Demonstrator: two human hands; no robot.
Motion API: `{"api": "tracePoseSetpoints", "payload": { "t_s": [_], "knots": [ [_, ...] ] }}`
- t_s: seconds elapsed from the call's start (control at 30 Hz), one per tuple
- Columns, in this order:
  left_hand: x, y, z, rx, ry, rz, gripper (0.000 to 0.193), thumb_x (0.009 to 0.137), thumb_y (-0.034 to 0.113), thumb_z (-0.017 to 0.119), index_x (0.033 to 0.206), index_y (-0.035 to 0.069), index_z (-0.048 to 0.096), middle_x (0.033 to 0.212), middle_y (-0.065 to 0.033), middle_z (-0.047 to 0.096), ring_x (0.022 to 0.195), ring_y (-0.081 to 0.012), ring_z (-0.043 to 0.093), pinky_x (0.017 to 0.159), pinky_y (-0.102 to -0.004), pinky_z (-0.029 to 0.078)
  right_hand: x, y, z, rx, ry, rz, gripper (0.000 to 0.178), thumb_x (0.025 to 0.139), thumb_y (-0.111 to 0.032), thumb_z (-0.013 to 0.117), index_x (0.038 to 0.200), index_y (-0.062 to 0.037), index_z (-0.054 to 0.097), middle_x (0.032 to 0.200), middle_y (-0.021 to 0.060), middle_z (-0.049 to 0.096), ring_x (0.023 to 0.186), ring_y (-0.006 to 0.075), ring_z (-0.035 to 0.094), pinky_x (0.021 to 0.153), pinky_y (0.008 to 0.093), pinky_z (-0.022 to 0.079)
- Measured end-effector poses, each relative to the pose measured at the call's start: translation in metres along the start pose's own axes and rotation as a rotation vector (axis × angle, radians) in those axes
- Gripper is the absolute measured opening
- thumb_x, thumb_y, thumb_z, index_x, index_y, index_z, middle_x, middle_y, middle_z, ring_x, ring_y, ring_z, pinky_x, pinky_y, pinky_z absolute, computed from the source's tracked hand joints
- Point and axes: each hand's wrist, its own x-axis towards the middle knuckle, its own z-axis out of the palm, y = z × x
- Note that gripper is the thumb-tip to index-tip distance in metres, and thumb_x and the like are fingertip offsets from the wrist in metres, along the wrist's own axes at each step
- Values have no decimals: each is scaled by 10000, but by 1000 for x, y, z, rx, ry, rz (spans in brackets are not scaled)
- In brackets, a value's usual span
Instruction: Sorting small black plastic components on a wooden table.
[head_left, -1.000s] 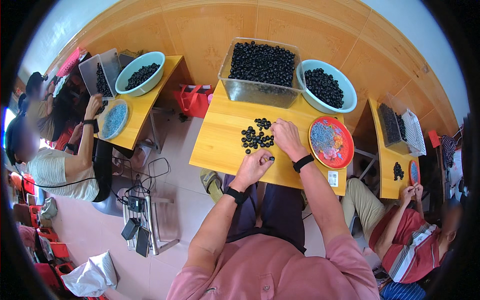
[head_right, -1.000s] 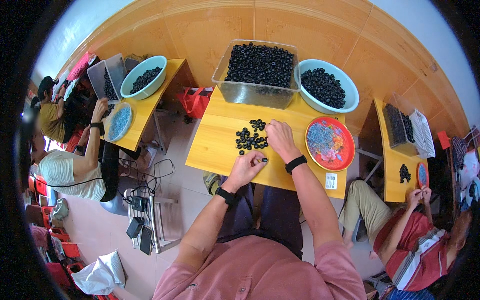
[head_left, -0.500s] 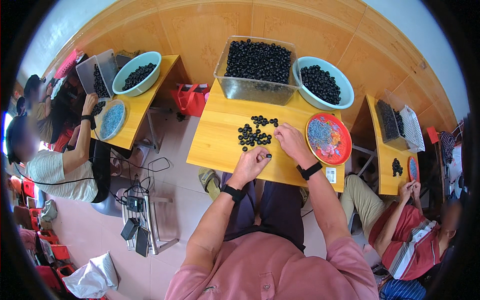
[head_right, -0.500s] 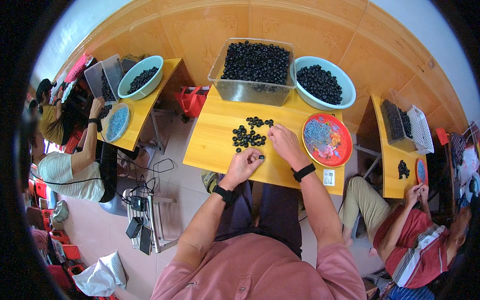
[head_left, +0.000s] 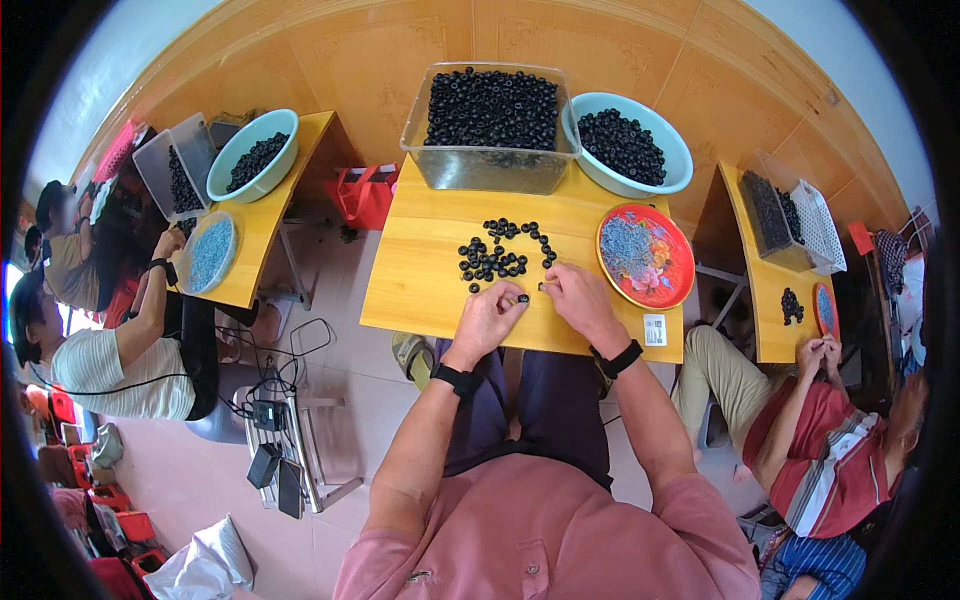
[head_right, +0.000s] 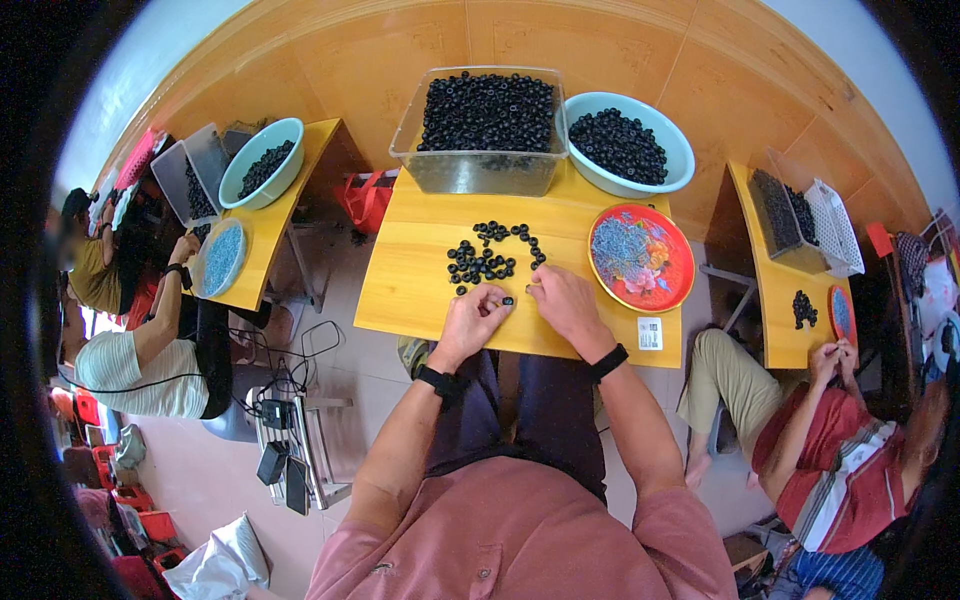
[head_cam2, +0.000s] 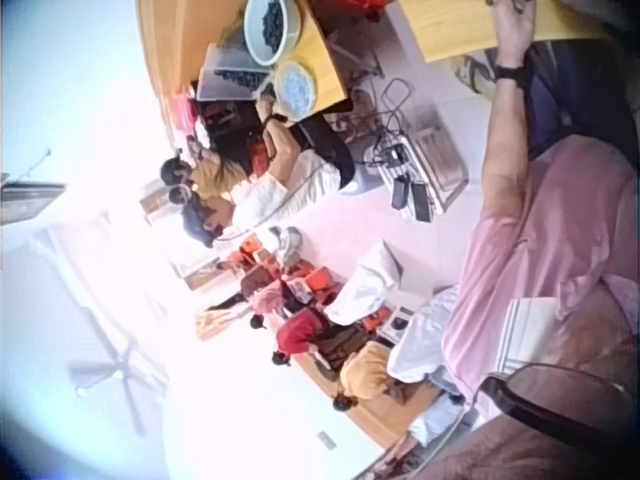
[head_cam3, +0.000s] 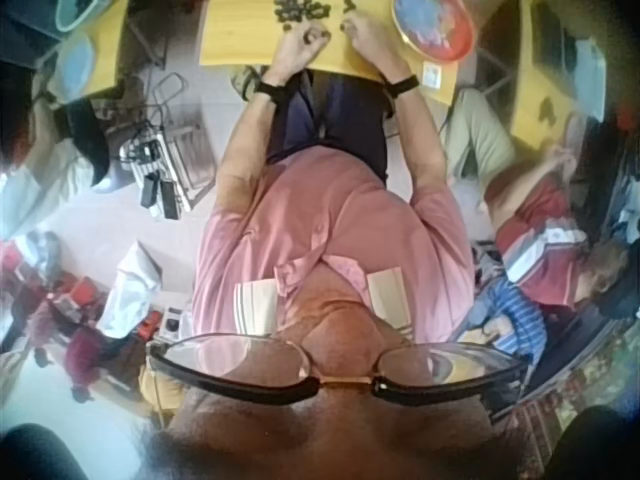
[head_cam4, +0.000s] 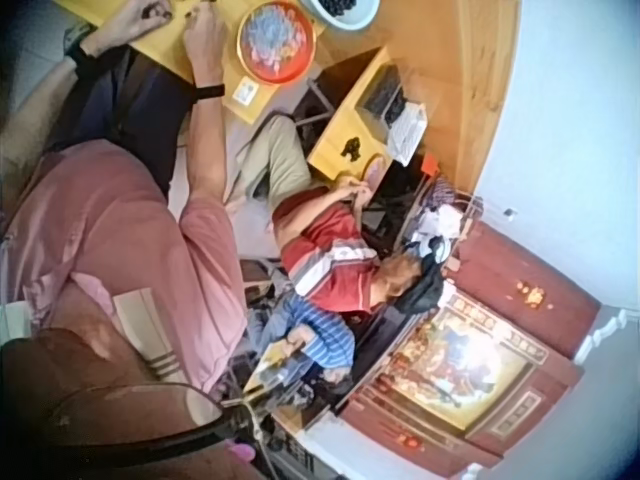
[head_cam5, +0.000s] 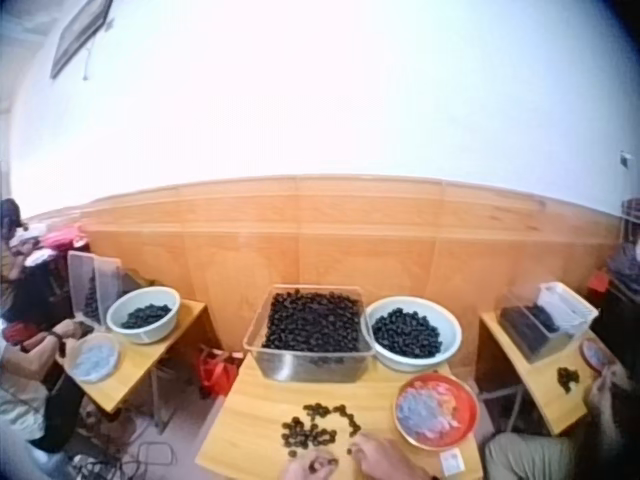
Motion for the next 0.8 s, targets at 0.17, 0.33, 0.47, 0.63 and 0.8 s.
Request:
{"api": "tracePoseSetpoints", "payload": {
  "t_s": [0.17, 0.33, 0.47, 0.63, 0.8],
  "knots": [
    [-1, 0, -1, 44, -11, -21, 209, 865, 122, 751, 1019, 2, 676, 759, -101, 692, 625, -160, 639, 628, -311, 536, -2, -10, 6, -151, -8, -23, 141, 850, -152, 712, 912, -49, 638, 897, 145, 689, 848, 359, 679, 711, 481, 520],
    [-1, 1, -2, 19, -14, -11, 214, 867, 126, 748, 1025, 0, 678, 811, -106, 710, 645, -162, 647, 646, -307, 543, -3, -13, 7, 20, 13, -24, 127, 858, -121, 695, 940, -38, 643, 906, 144, 691, 850, 374, 675, 732, 475, 526],
    [-1, 2, -3, 16, -18, -17, 216, 866, 127, 752, 1026, 0, 680, 812, -107, 712, 648, -160, 647, 646, -307, 544, -7, -13, 5, 247, 46, -61, 137, 865, -83, 675, 988, -24, 692, 913, 159, 693, 849, 371, 675, 752, 445, 536],
    [-2, 2, -4, 9, -10, -13, 209, 877, 128, 773, 1010, -5, 681, 718, -24, 644, 643, -60, 546, 615, -255, 492, -15, -23, 3, 322, 51, 1, 128, 868, -78, 673, 971, -13, 715, 907, 168, 701, 853, 357, 687, 747, 423, 542],
    [-2, 3, -3, 1, -14, 10, 216, 882, 133, 770, 1022, -8, 684, 732, -33, 662, 645, -64, 563, 616, -257, 496, -20, -20, 9, 297, 81, -12, 121, 869, -75, 676, 966, -11, 708, 897, 173, 712, 840, 351, 698, 744, 422, 548]
  ]
}}
